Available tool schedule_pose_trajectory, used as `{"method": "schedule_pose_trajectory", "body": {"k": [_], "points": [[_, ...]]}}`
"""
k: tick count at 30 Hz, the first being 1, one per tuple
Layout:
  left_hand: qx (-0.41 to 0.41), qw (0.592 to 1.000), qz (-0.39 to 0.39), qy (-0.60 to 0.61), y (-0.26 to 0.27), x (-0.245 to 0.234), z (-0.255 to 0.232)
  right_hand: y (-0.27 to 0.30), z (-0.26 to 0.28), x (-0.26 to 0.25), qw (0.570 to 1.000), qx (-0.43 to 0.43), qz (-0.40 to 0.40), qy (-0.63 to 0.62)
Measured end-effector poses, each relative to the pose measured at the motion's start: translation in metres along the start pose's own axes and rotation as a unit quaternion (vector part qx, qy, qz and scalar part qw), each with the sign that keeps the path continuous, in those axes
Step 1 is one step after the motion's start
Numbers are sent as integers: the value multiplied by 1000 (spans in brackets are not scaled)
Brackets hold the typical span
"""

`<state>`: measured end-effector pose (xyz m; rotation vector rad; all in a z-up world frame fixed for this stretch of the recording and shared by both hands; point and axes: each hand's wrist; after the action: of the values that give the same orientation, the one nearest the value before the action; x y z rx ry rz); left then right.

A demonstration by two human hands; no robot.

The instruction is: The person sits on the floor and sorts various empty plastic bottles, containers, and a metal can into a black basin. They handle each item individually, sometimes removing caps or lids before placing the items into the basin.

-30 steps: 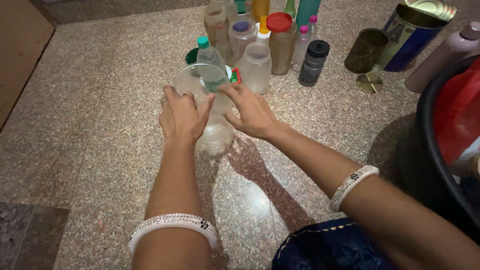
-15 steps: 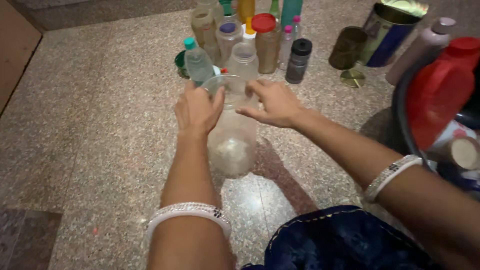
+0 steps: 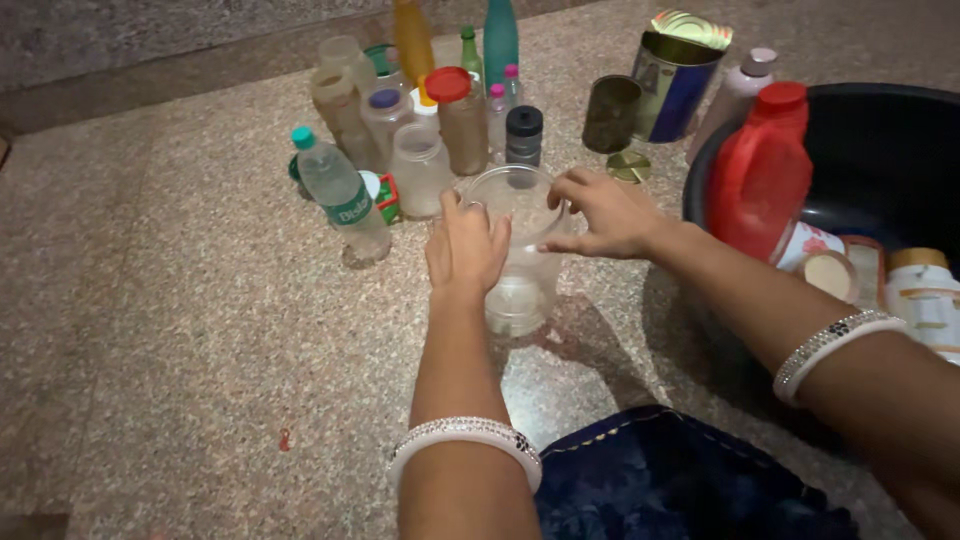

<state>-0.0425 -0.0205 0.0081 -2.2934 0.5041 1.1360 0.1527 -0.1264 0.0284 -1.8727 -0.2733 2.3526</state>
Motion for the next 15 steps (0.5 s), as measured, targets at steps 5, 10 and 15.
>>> {"method": "schedule_pose_trajectory", "body": {"k": [5,10,15], "points": [[-82,991,-13,105,0,1,0,1,-6,7,1000,0,29,-7],[-183,957,-58,218,-10,21,26,-8,-2,17,998,-22,2,-60],[-264,921,31,286,-12,46,51,-8,-1,28,990,45,-6,-137]]}}
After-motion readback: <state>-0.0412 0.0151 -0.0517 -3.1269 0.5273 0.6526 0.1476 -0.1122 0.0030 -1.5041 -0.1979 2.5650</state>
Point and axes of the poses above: each hand's wrist, its own y-axis away from the middle knuckle, its own x-axis out of the palm, z = x × y, and after that the axes turned 3 degrees about y, right-handed
